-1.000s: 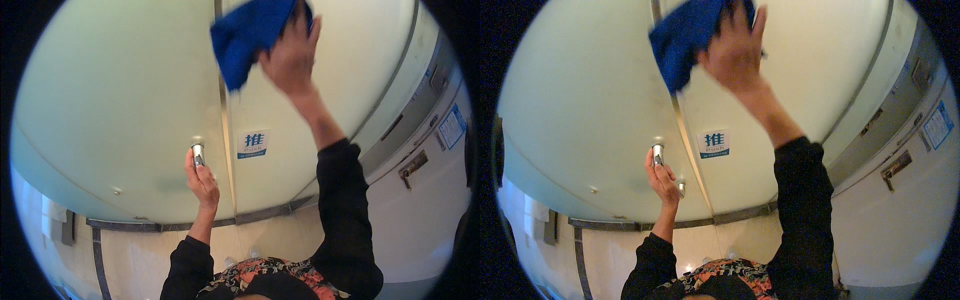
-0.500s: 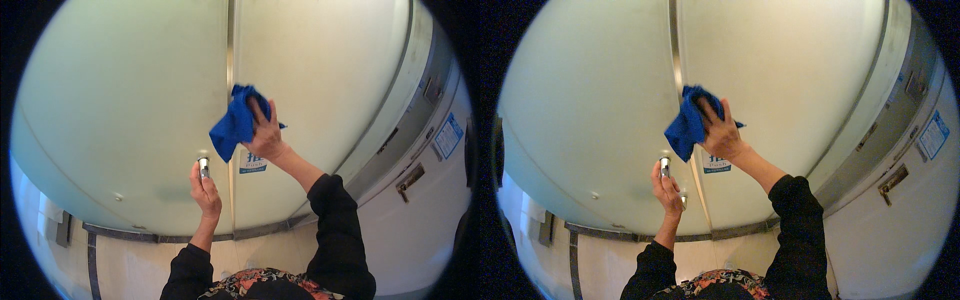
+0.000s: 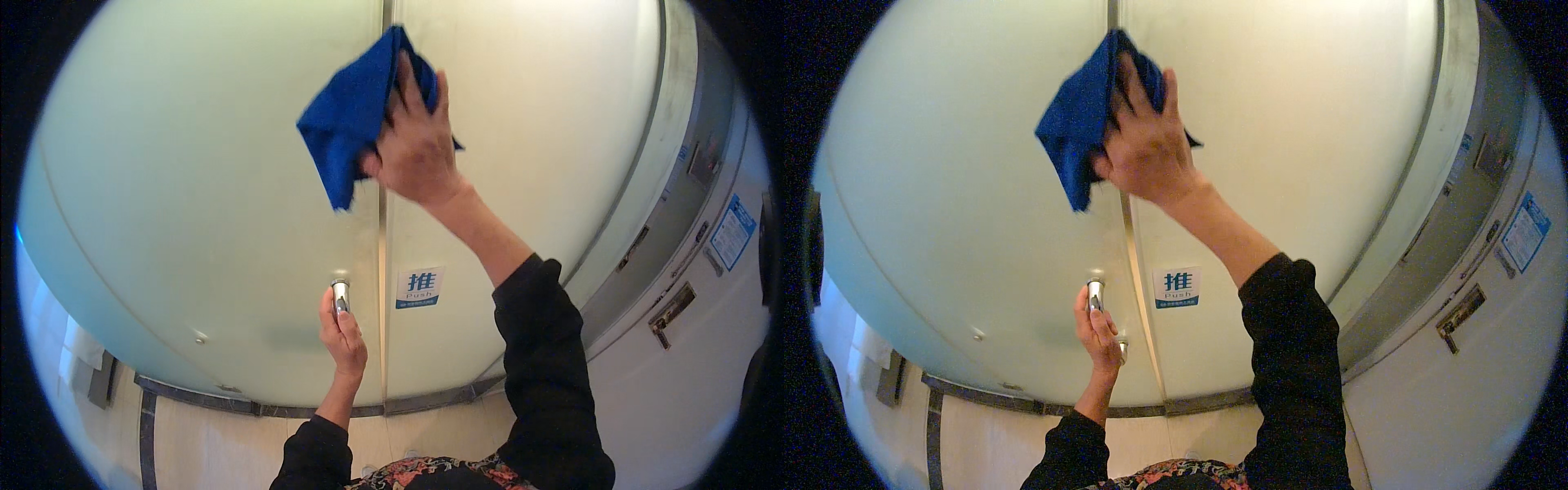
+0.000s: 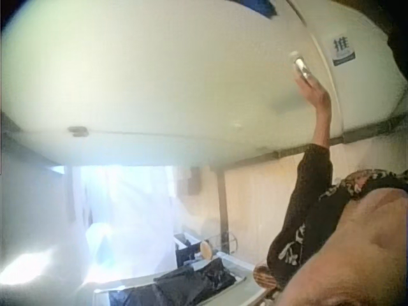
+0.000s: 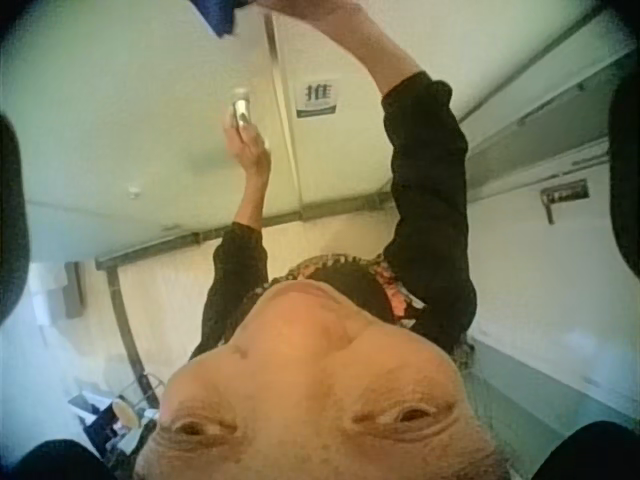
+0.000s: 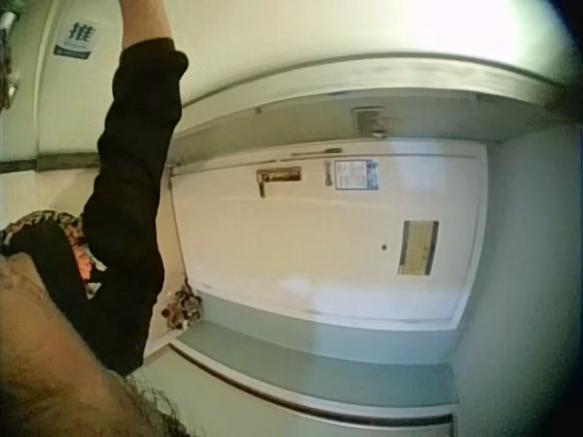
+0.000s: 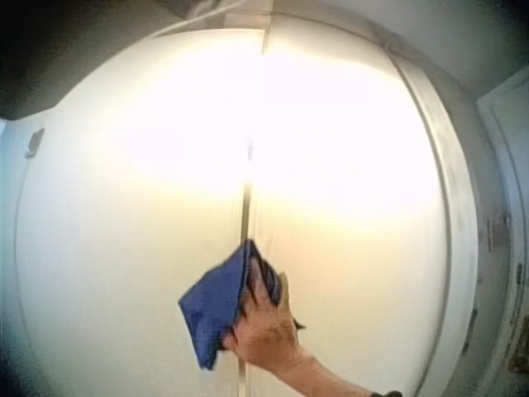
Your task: The person wipes a frosted glass door with a blue cloth, moving systematically from top to bottom and covering both sides of the door. They also wipe the door handle and surrounding frame.
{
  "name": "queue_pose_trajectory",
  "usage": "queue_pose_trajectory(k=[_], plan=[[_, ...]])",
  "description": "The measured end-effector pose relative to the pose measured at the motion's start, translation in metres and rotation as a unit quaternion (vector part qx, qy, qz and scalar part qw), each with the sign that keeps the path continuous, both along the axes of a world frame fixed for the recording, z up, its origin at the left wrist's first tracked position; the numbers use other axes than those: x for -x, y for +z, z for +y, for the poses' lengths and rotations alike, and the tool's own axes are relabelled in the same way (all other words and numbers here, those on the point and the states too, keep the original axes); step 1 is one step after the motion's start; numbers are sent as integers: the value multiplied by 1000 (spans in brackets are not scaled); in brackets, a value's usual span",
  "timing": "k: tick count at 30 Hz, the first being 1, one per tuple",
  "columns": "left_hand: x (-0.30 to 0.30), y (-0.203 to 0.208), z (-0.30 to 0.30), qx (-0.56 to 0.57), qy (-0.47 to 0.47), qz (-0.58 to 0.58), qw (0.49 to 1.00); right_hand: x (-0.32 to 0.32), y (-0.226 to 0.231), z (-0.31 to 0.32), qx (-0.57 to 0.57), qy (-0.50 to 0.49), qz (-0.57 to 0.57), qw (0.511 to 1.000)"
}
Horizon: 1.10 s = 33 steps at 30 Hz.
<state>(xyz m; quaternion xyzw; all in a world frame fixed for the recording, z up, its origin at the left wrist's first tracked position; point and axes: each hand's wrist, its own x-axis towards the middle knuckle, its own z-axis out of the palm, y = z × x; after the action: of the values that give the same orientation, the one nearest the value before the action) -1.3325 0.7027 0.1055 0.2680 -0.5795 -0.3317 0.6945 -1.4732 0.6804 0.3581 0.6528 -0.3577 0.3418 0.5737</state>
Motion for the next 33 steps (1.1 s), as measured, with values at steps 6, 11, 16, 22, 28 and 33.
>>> queue_pose_trajectory(k=[6, 11, 16, 22, 28, 33], plan=[[2, -2, 0, -9, 15, -12, 1000, 3, 41, -13, 90, 12, 1, 996], [-1, -4, -3, -6, 24, -17, 1000, -4, 4, -10, 37, 49, 5, 998], [1, -7, -4, 1, 30, -20, 999, -1, -51, 6, -101, 28, 5, 995], [3, -4, 0, -9, 12, -2, 1000, 4, -93, 18, -181, 30, 79, 980], [-1, 4, 3, -13, 7, -6, 1000, 9, -47, 15, -121, -12, 76, 990], [-3, 3, 4, -26, -5, -15, 1000, 36, -4, 12, 30, -38, 1, 999]])
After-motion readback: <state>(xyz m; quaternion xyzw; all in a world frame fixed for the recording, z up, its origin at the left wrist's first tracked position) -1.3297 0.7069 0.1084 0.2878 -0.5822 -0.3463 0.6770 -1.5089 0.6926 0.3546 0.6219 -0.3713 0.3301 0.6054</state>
